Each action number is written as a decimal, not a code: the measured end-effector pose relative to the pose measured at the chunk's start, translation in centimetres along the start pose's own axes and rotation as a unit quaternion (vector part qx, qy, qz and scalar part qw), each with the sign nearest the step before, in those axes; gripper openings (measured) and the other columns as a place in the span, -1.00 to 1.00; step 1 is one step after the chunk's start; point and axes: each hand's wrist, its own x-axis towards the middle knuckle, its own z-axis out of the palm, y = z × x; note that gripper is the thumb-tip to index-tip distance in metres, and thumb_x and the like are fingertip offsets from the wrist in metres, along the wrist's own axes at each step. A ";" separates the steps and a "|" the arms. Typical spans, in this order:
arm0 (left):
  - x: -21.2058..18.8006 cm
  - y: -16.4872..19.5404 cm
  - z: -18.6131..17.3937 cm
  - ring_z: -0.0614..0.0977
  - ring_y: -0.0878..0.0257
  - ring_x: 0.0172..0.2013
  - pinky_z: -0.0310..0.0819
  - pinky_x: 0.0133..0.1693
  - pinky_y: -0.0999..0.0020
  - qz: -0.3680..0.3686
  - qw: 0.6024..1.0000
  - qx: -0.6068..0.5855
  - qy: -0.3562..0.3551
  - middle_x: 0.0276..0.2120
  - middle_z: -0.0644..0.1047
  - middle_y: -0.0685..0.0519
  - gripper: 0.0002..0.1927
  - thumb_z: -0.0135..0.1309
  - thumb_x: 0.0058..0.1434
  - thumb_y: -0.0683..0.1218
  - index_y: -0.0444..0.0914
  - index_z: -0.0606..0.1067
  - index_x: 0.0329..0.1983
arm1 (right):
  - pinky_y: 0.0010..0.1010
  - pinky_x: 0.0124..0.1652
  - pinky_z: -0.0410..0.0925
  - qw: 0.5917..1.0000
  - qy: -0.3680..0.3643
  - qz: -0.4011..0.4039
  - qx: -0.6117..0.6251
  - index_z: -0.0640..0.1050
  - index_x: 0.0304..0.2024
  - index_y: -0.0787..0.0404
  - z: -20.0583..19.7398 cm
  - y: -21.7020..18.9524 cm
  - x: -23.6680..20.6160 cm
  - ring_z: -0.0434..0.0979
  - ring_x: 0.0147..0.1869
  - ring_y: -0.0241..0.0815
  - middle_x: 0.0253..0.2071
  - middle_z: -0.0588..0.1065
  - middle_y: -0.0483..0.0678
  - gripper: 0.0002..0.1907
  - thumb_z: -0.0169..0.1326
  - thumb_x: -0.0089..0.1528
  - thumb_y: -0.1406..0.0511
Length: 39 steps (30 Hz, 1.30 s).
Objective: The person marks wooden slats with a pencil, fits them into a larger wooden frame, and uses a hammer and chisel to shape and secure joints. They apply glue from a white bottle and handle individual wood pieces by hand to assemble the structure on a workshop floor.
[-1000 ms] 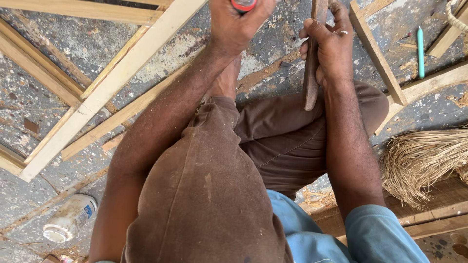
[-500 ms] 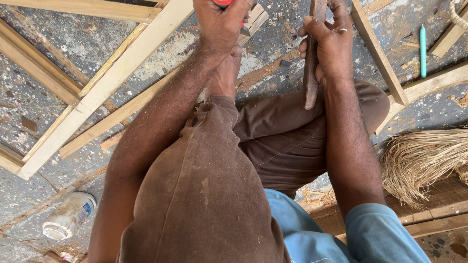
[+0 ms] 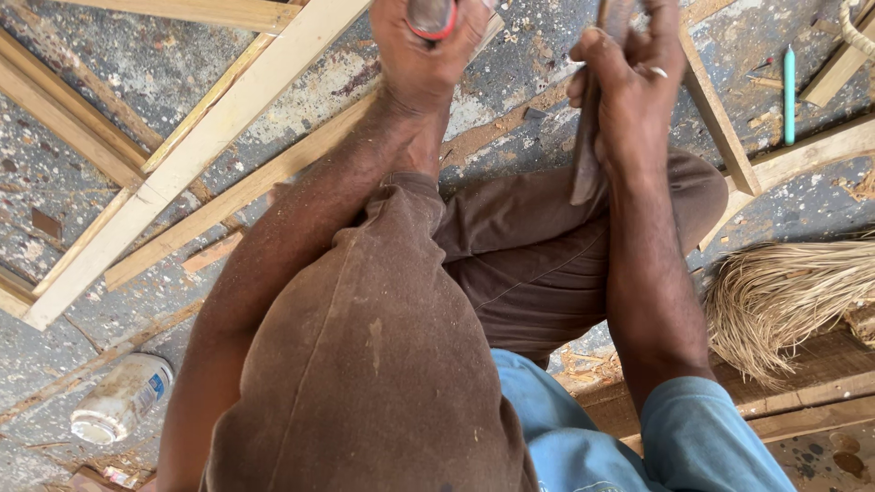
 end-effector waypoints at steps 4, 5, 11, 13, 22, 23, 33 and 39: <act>-0.4 1.7 0.1 0.56 0.34 -0.42 0.51 -0.37 0.41 -0.077 0.997 -0.009 -0.028 -0.44 0.51 0.13 -0.86 0.16 0.41 -0.24 -0.22 0.48 -0.28 | -0.41 -0.46 0.49 0.983 -0.045 -0.177 -0.013 0.27 0.48 0.20 -0.5 -3.8 -1.4 0.58 -0.43 -0.16 -0.20 0.60 0.22 -0.53 0.14 0.59 0.43; -0.6 1.7 0.1 0.55 0.33 -0.43 0.50 -0.36 0.40 -0.065 0.997 -0.007 -0.027 -0.45 0.50 0.13 -0.86 0.16 0.40 -0.25 -0.23 0.48 -0.29 | -0.41 -0.48 0.48 0.971 -0.048 -0.233 -0.011 0.30 0.45 0.20 -0.9 -5.1 -1.7 0.57 -0.43 -0.17 -0.20 0.60 0.20 -0.55 0.15 0.58 0.43; -1.9 -0.9 0.0 0.44 0.41 -0.55 0.35 -0.47 0.46 -0.012 0.995 0.094 -0.015 -0.58 0.35 0.20 -0.71 0.24 0.25 -0.22 -0.16 0.35 -0.46 | -0.40 -0.56 0.41 0.896 -0.050 -0.415 -0.153 0.47 0.27 0.23 -1.5 -12.7 -4.7 0.53 -0.48 -0.24 -0.25 0.64 0.13 -0.66 0.20 0.47 0.39; -2.4 -1.4 -0.1 0.50 0.40 -0.51 0.45 -0.42 0.41 0.022 0.989 0.143 -0.027 -0.52 0.40 0.18 -0.76 0.24 0.26 -0.15 -0.18 0.37 -0.35 | -0.40 -0.58 0.38 0.854 -0.090 -0.432 -0.276 0.52 0.21 0.23 -0.8 -13.8 -5.2 0.51 -0.50 -0.26 -0.26 0.65 0.11 -0.70 0.22 0.44 0.38; -2.5 -1.5 0.1 0.70 0.27 -0.38 0.76 -0.34 0.28 0.048 0.993 0.082 -0.076 -0.35 0.61 0.02 -0.79 0.26 0.36 -0.09 -0.28 0.51 -0.09 | -0.35 -0.37 0.44 0.802 -0.098 -0.495 -0.319 0.52 0.27 0.31 -0.4 -15.5 -5.7 0.60 -0.25 -0.21 -0.17 0.57 0.04 -0.74 0.13 0.55 0.39; -2.5 -1.7 0.3 0.69 0.29 -0.41 0.73 -0.39 0.30 0.055 0.991 0.102 -0.068 -0.40 0.60 0.04 -0.82 0.25 0.35 -0.08 -0.26 0.52 -0.14 | -0.39 -0.36 0.46 0.811 -0.101 -0.482 -0.318 0.50 0.27 0.23 -0.3 -15.5 -5.8 0.60 -0.25 -0.25 -0.15 0.58 0.01 -0.77 0.12 0.57 0.36; -3.1 -2.3 0.3 0.64 0.35 -0.43 0.63 -0.45 0.38 0.007 0.991 0.119 -0.066 -0.37 0.54 0.09 -0.84 0.23 0.28 -0.19 -0.25 0.45 -0.19 | -0.44 -0.63 0.28 0.798 -0.123 -0.397 -0.436 0.57 0.20 0.18 0.4 -15.4 -6.4 0.40 -0.57 -0.33 -0.32 0.64 0.00 -0.68 0.24 0.40 0.31; -3.7 -2.0 0.1 0.69 0.29 -0.31 0.71 -0.27 0.32 -0.056 0.990 0.099 -0.081 -0.23 0.58 0.03 -0.71 0.22 0.25 -0.21 -0.38 0.41 -0.03 | -0.44 -0.59 0.34 0.760 -0.106 -0.396 -0.505 0.60 0.21 0.13 0.0 -14.6 -5.7 0.53 -0.44 -0.32 -0.19 0.68 0.04 -0.70 0.24 0.43 0.29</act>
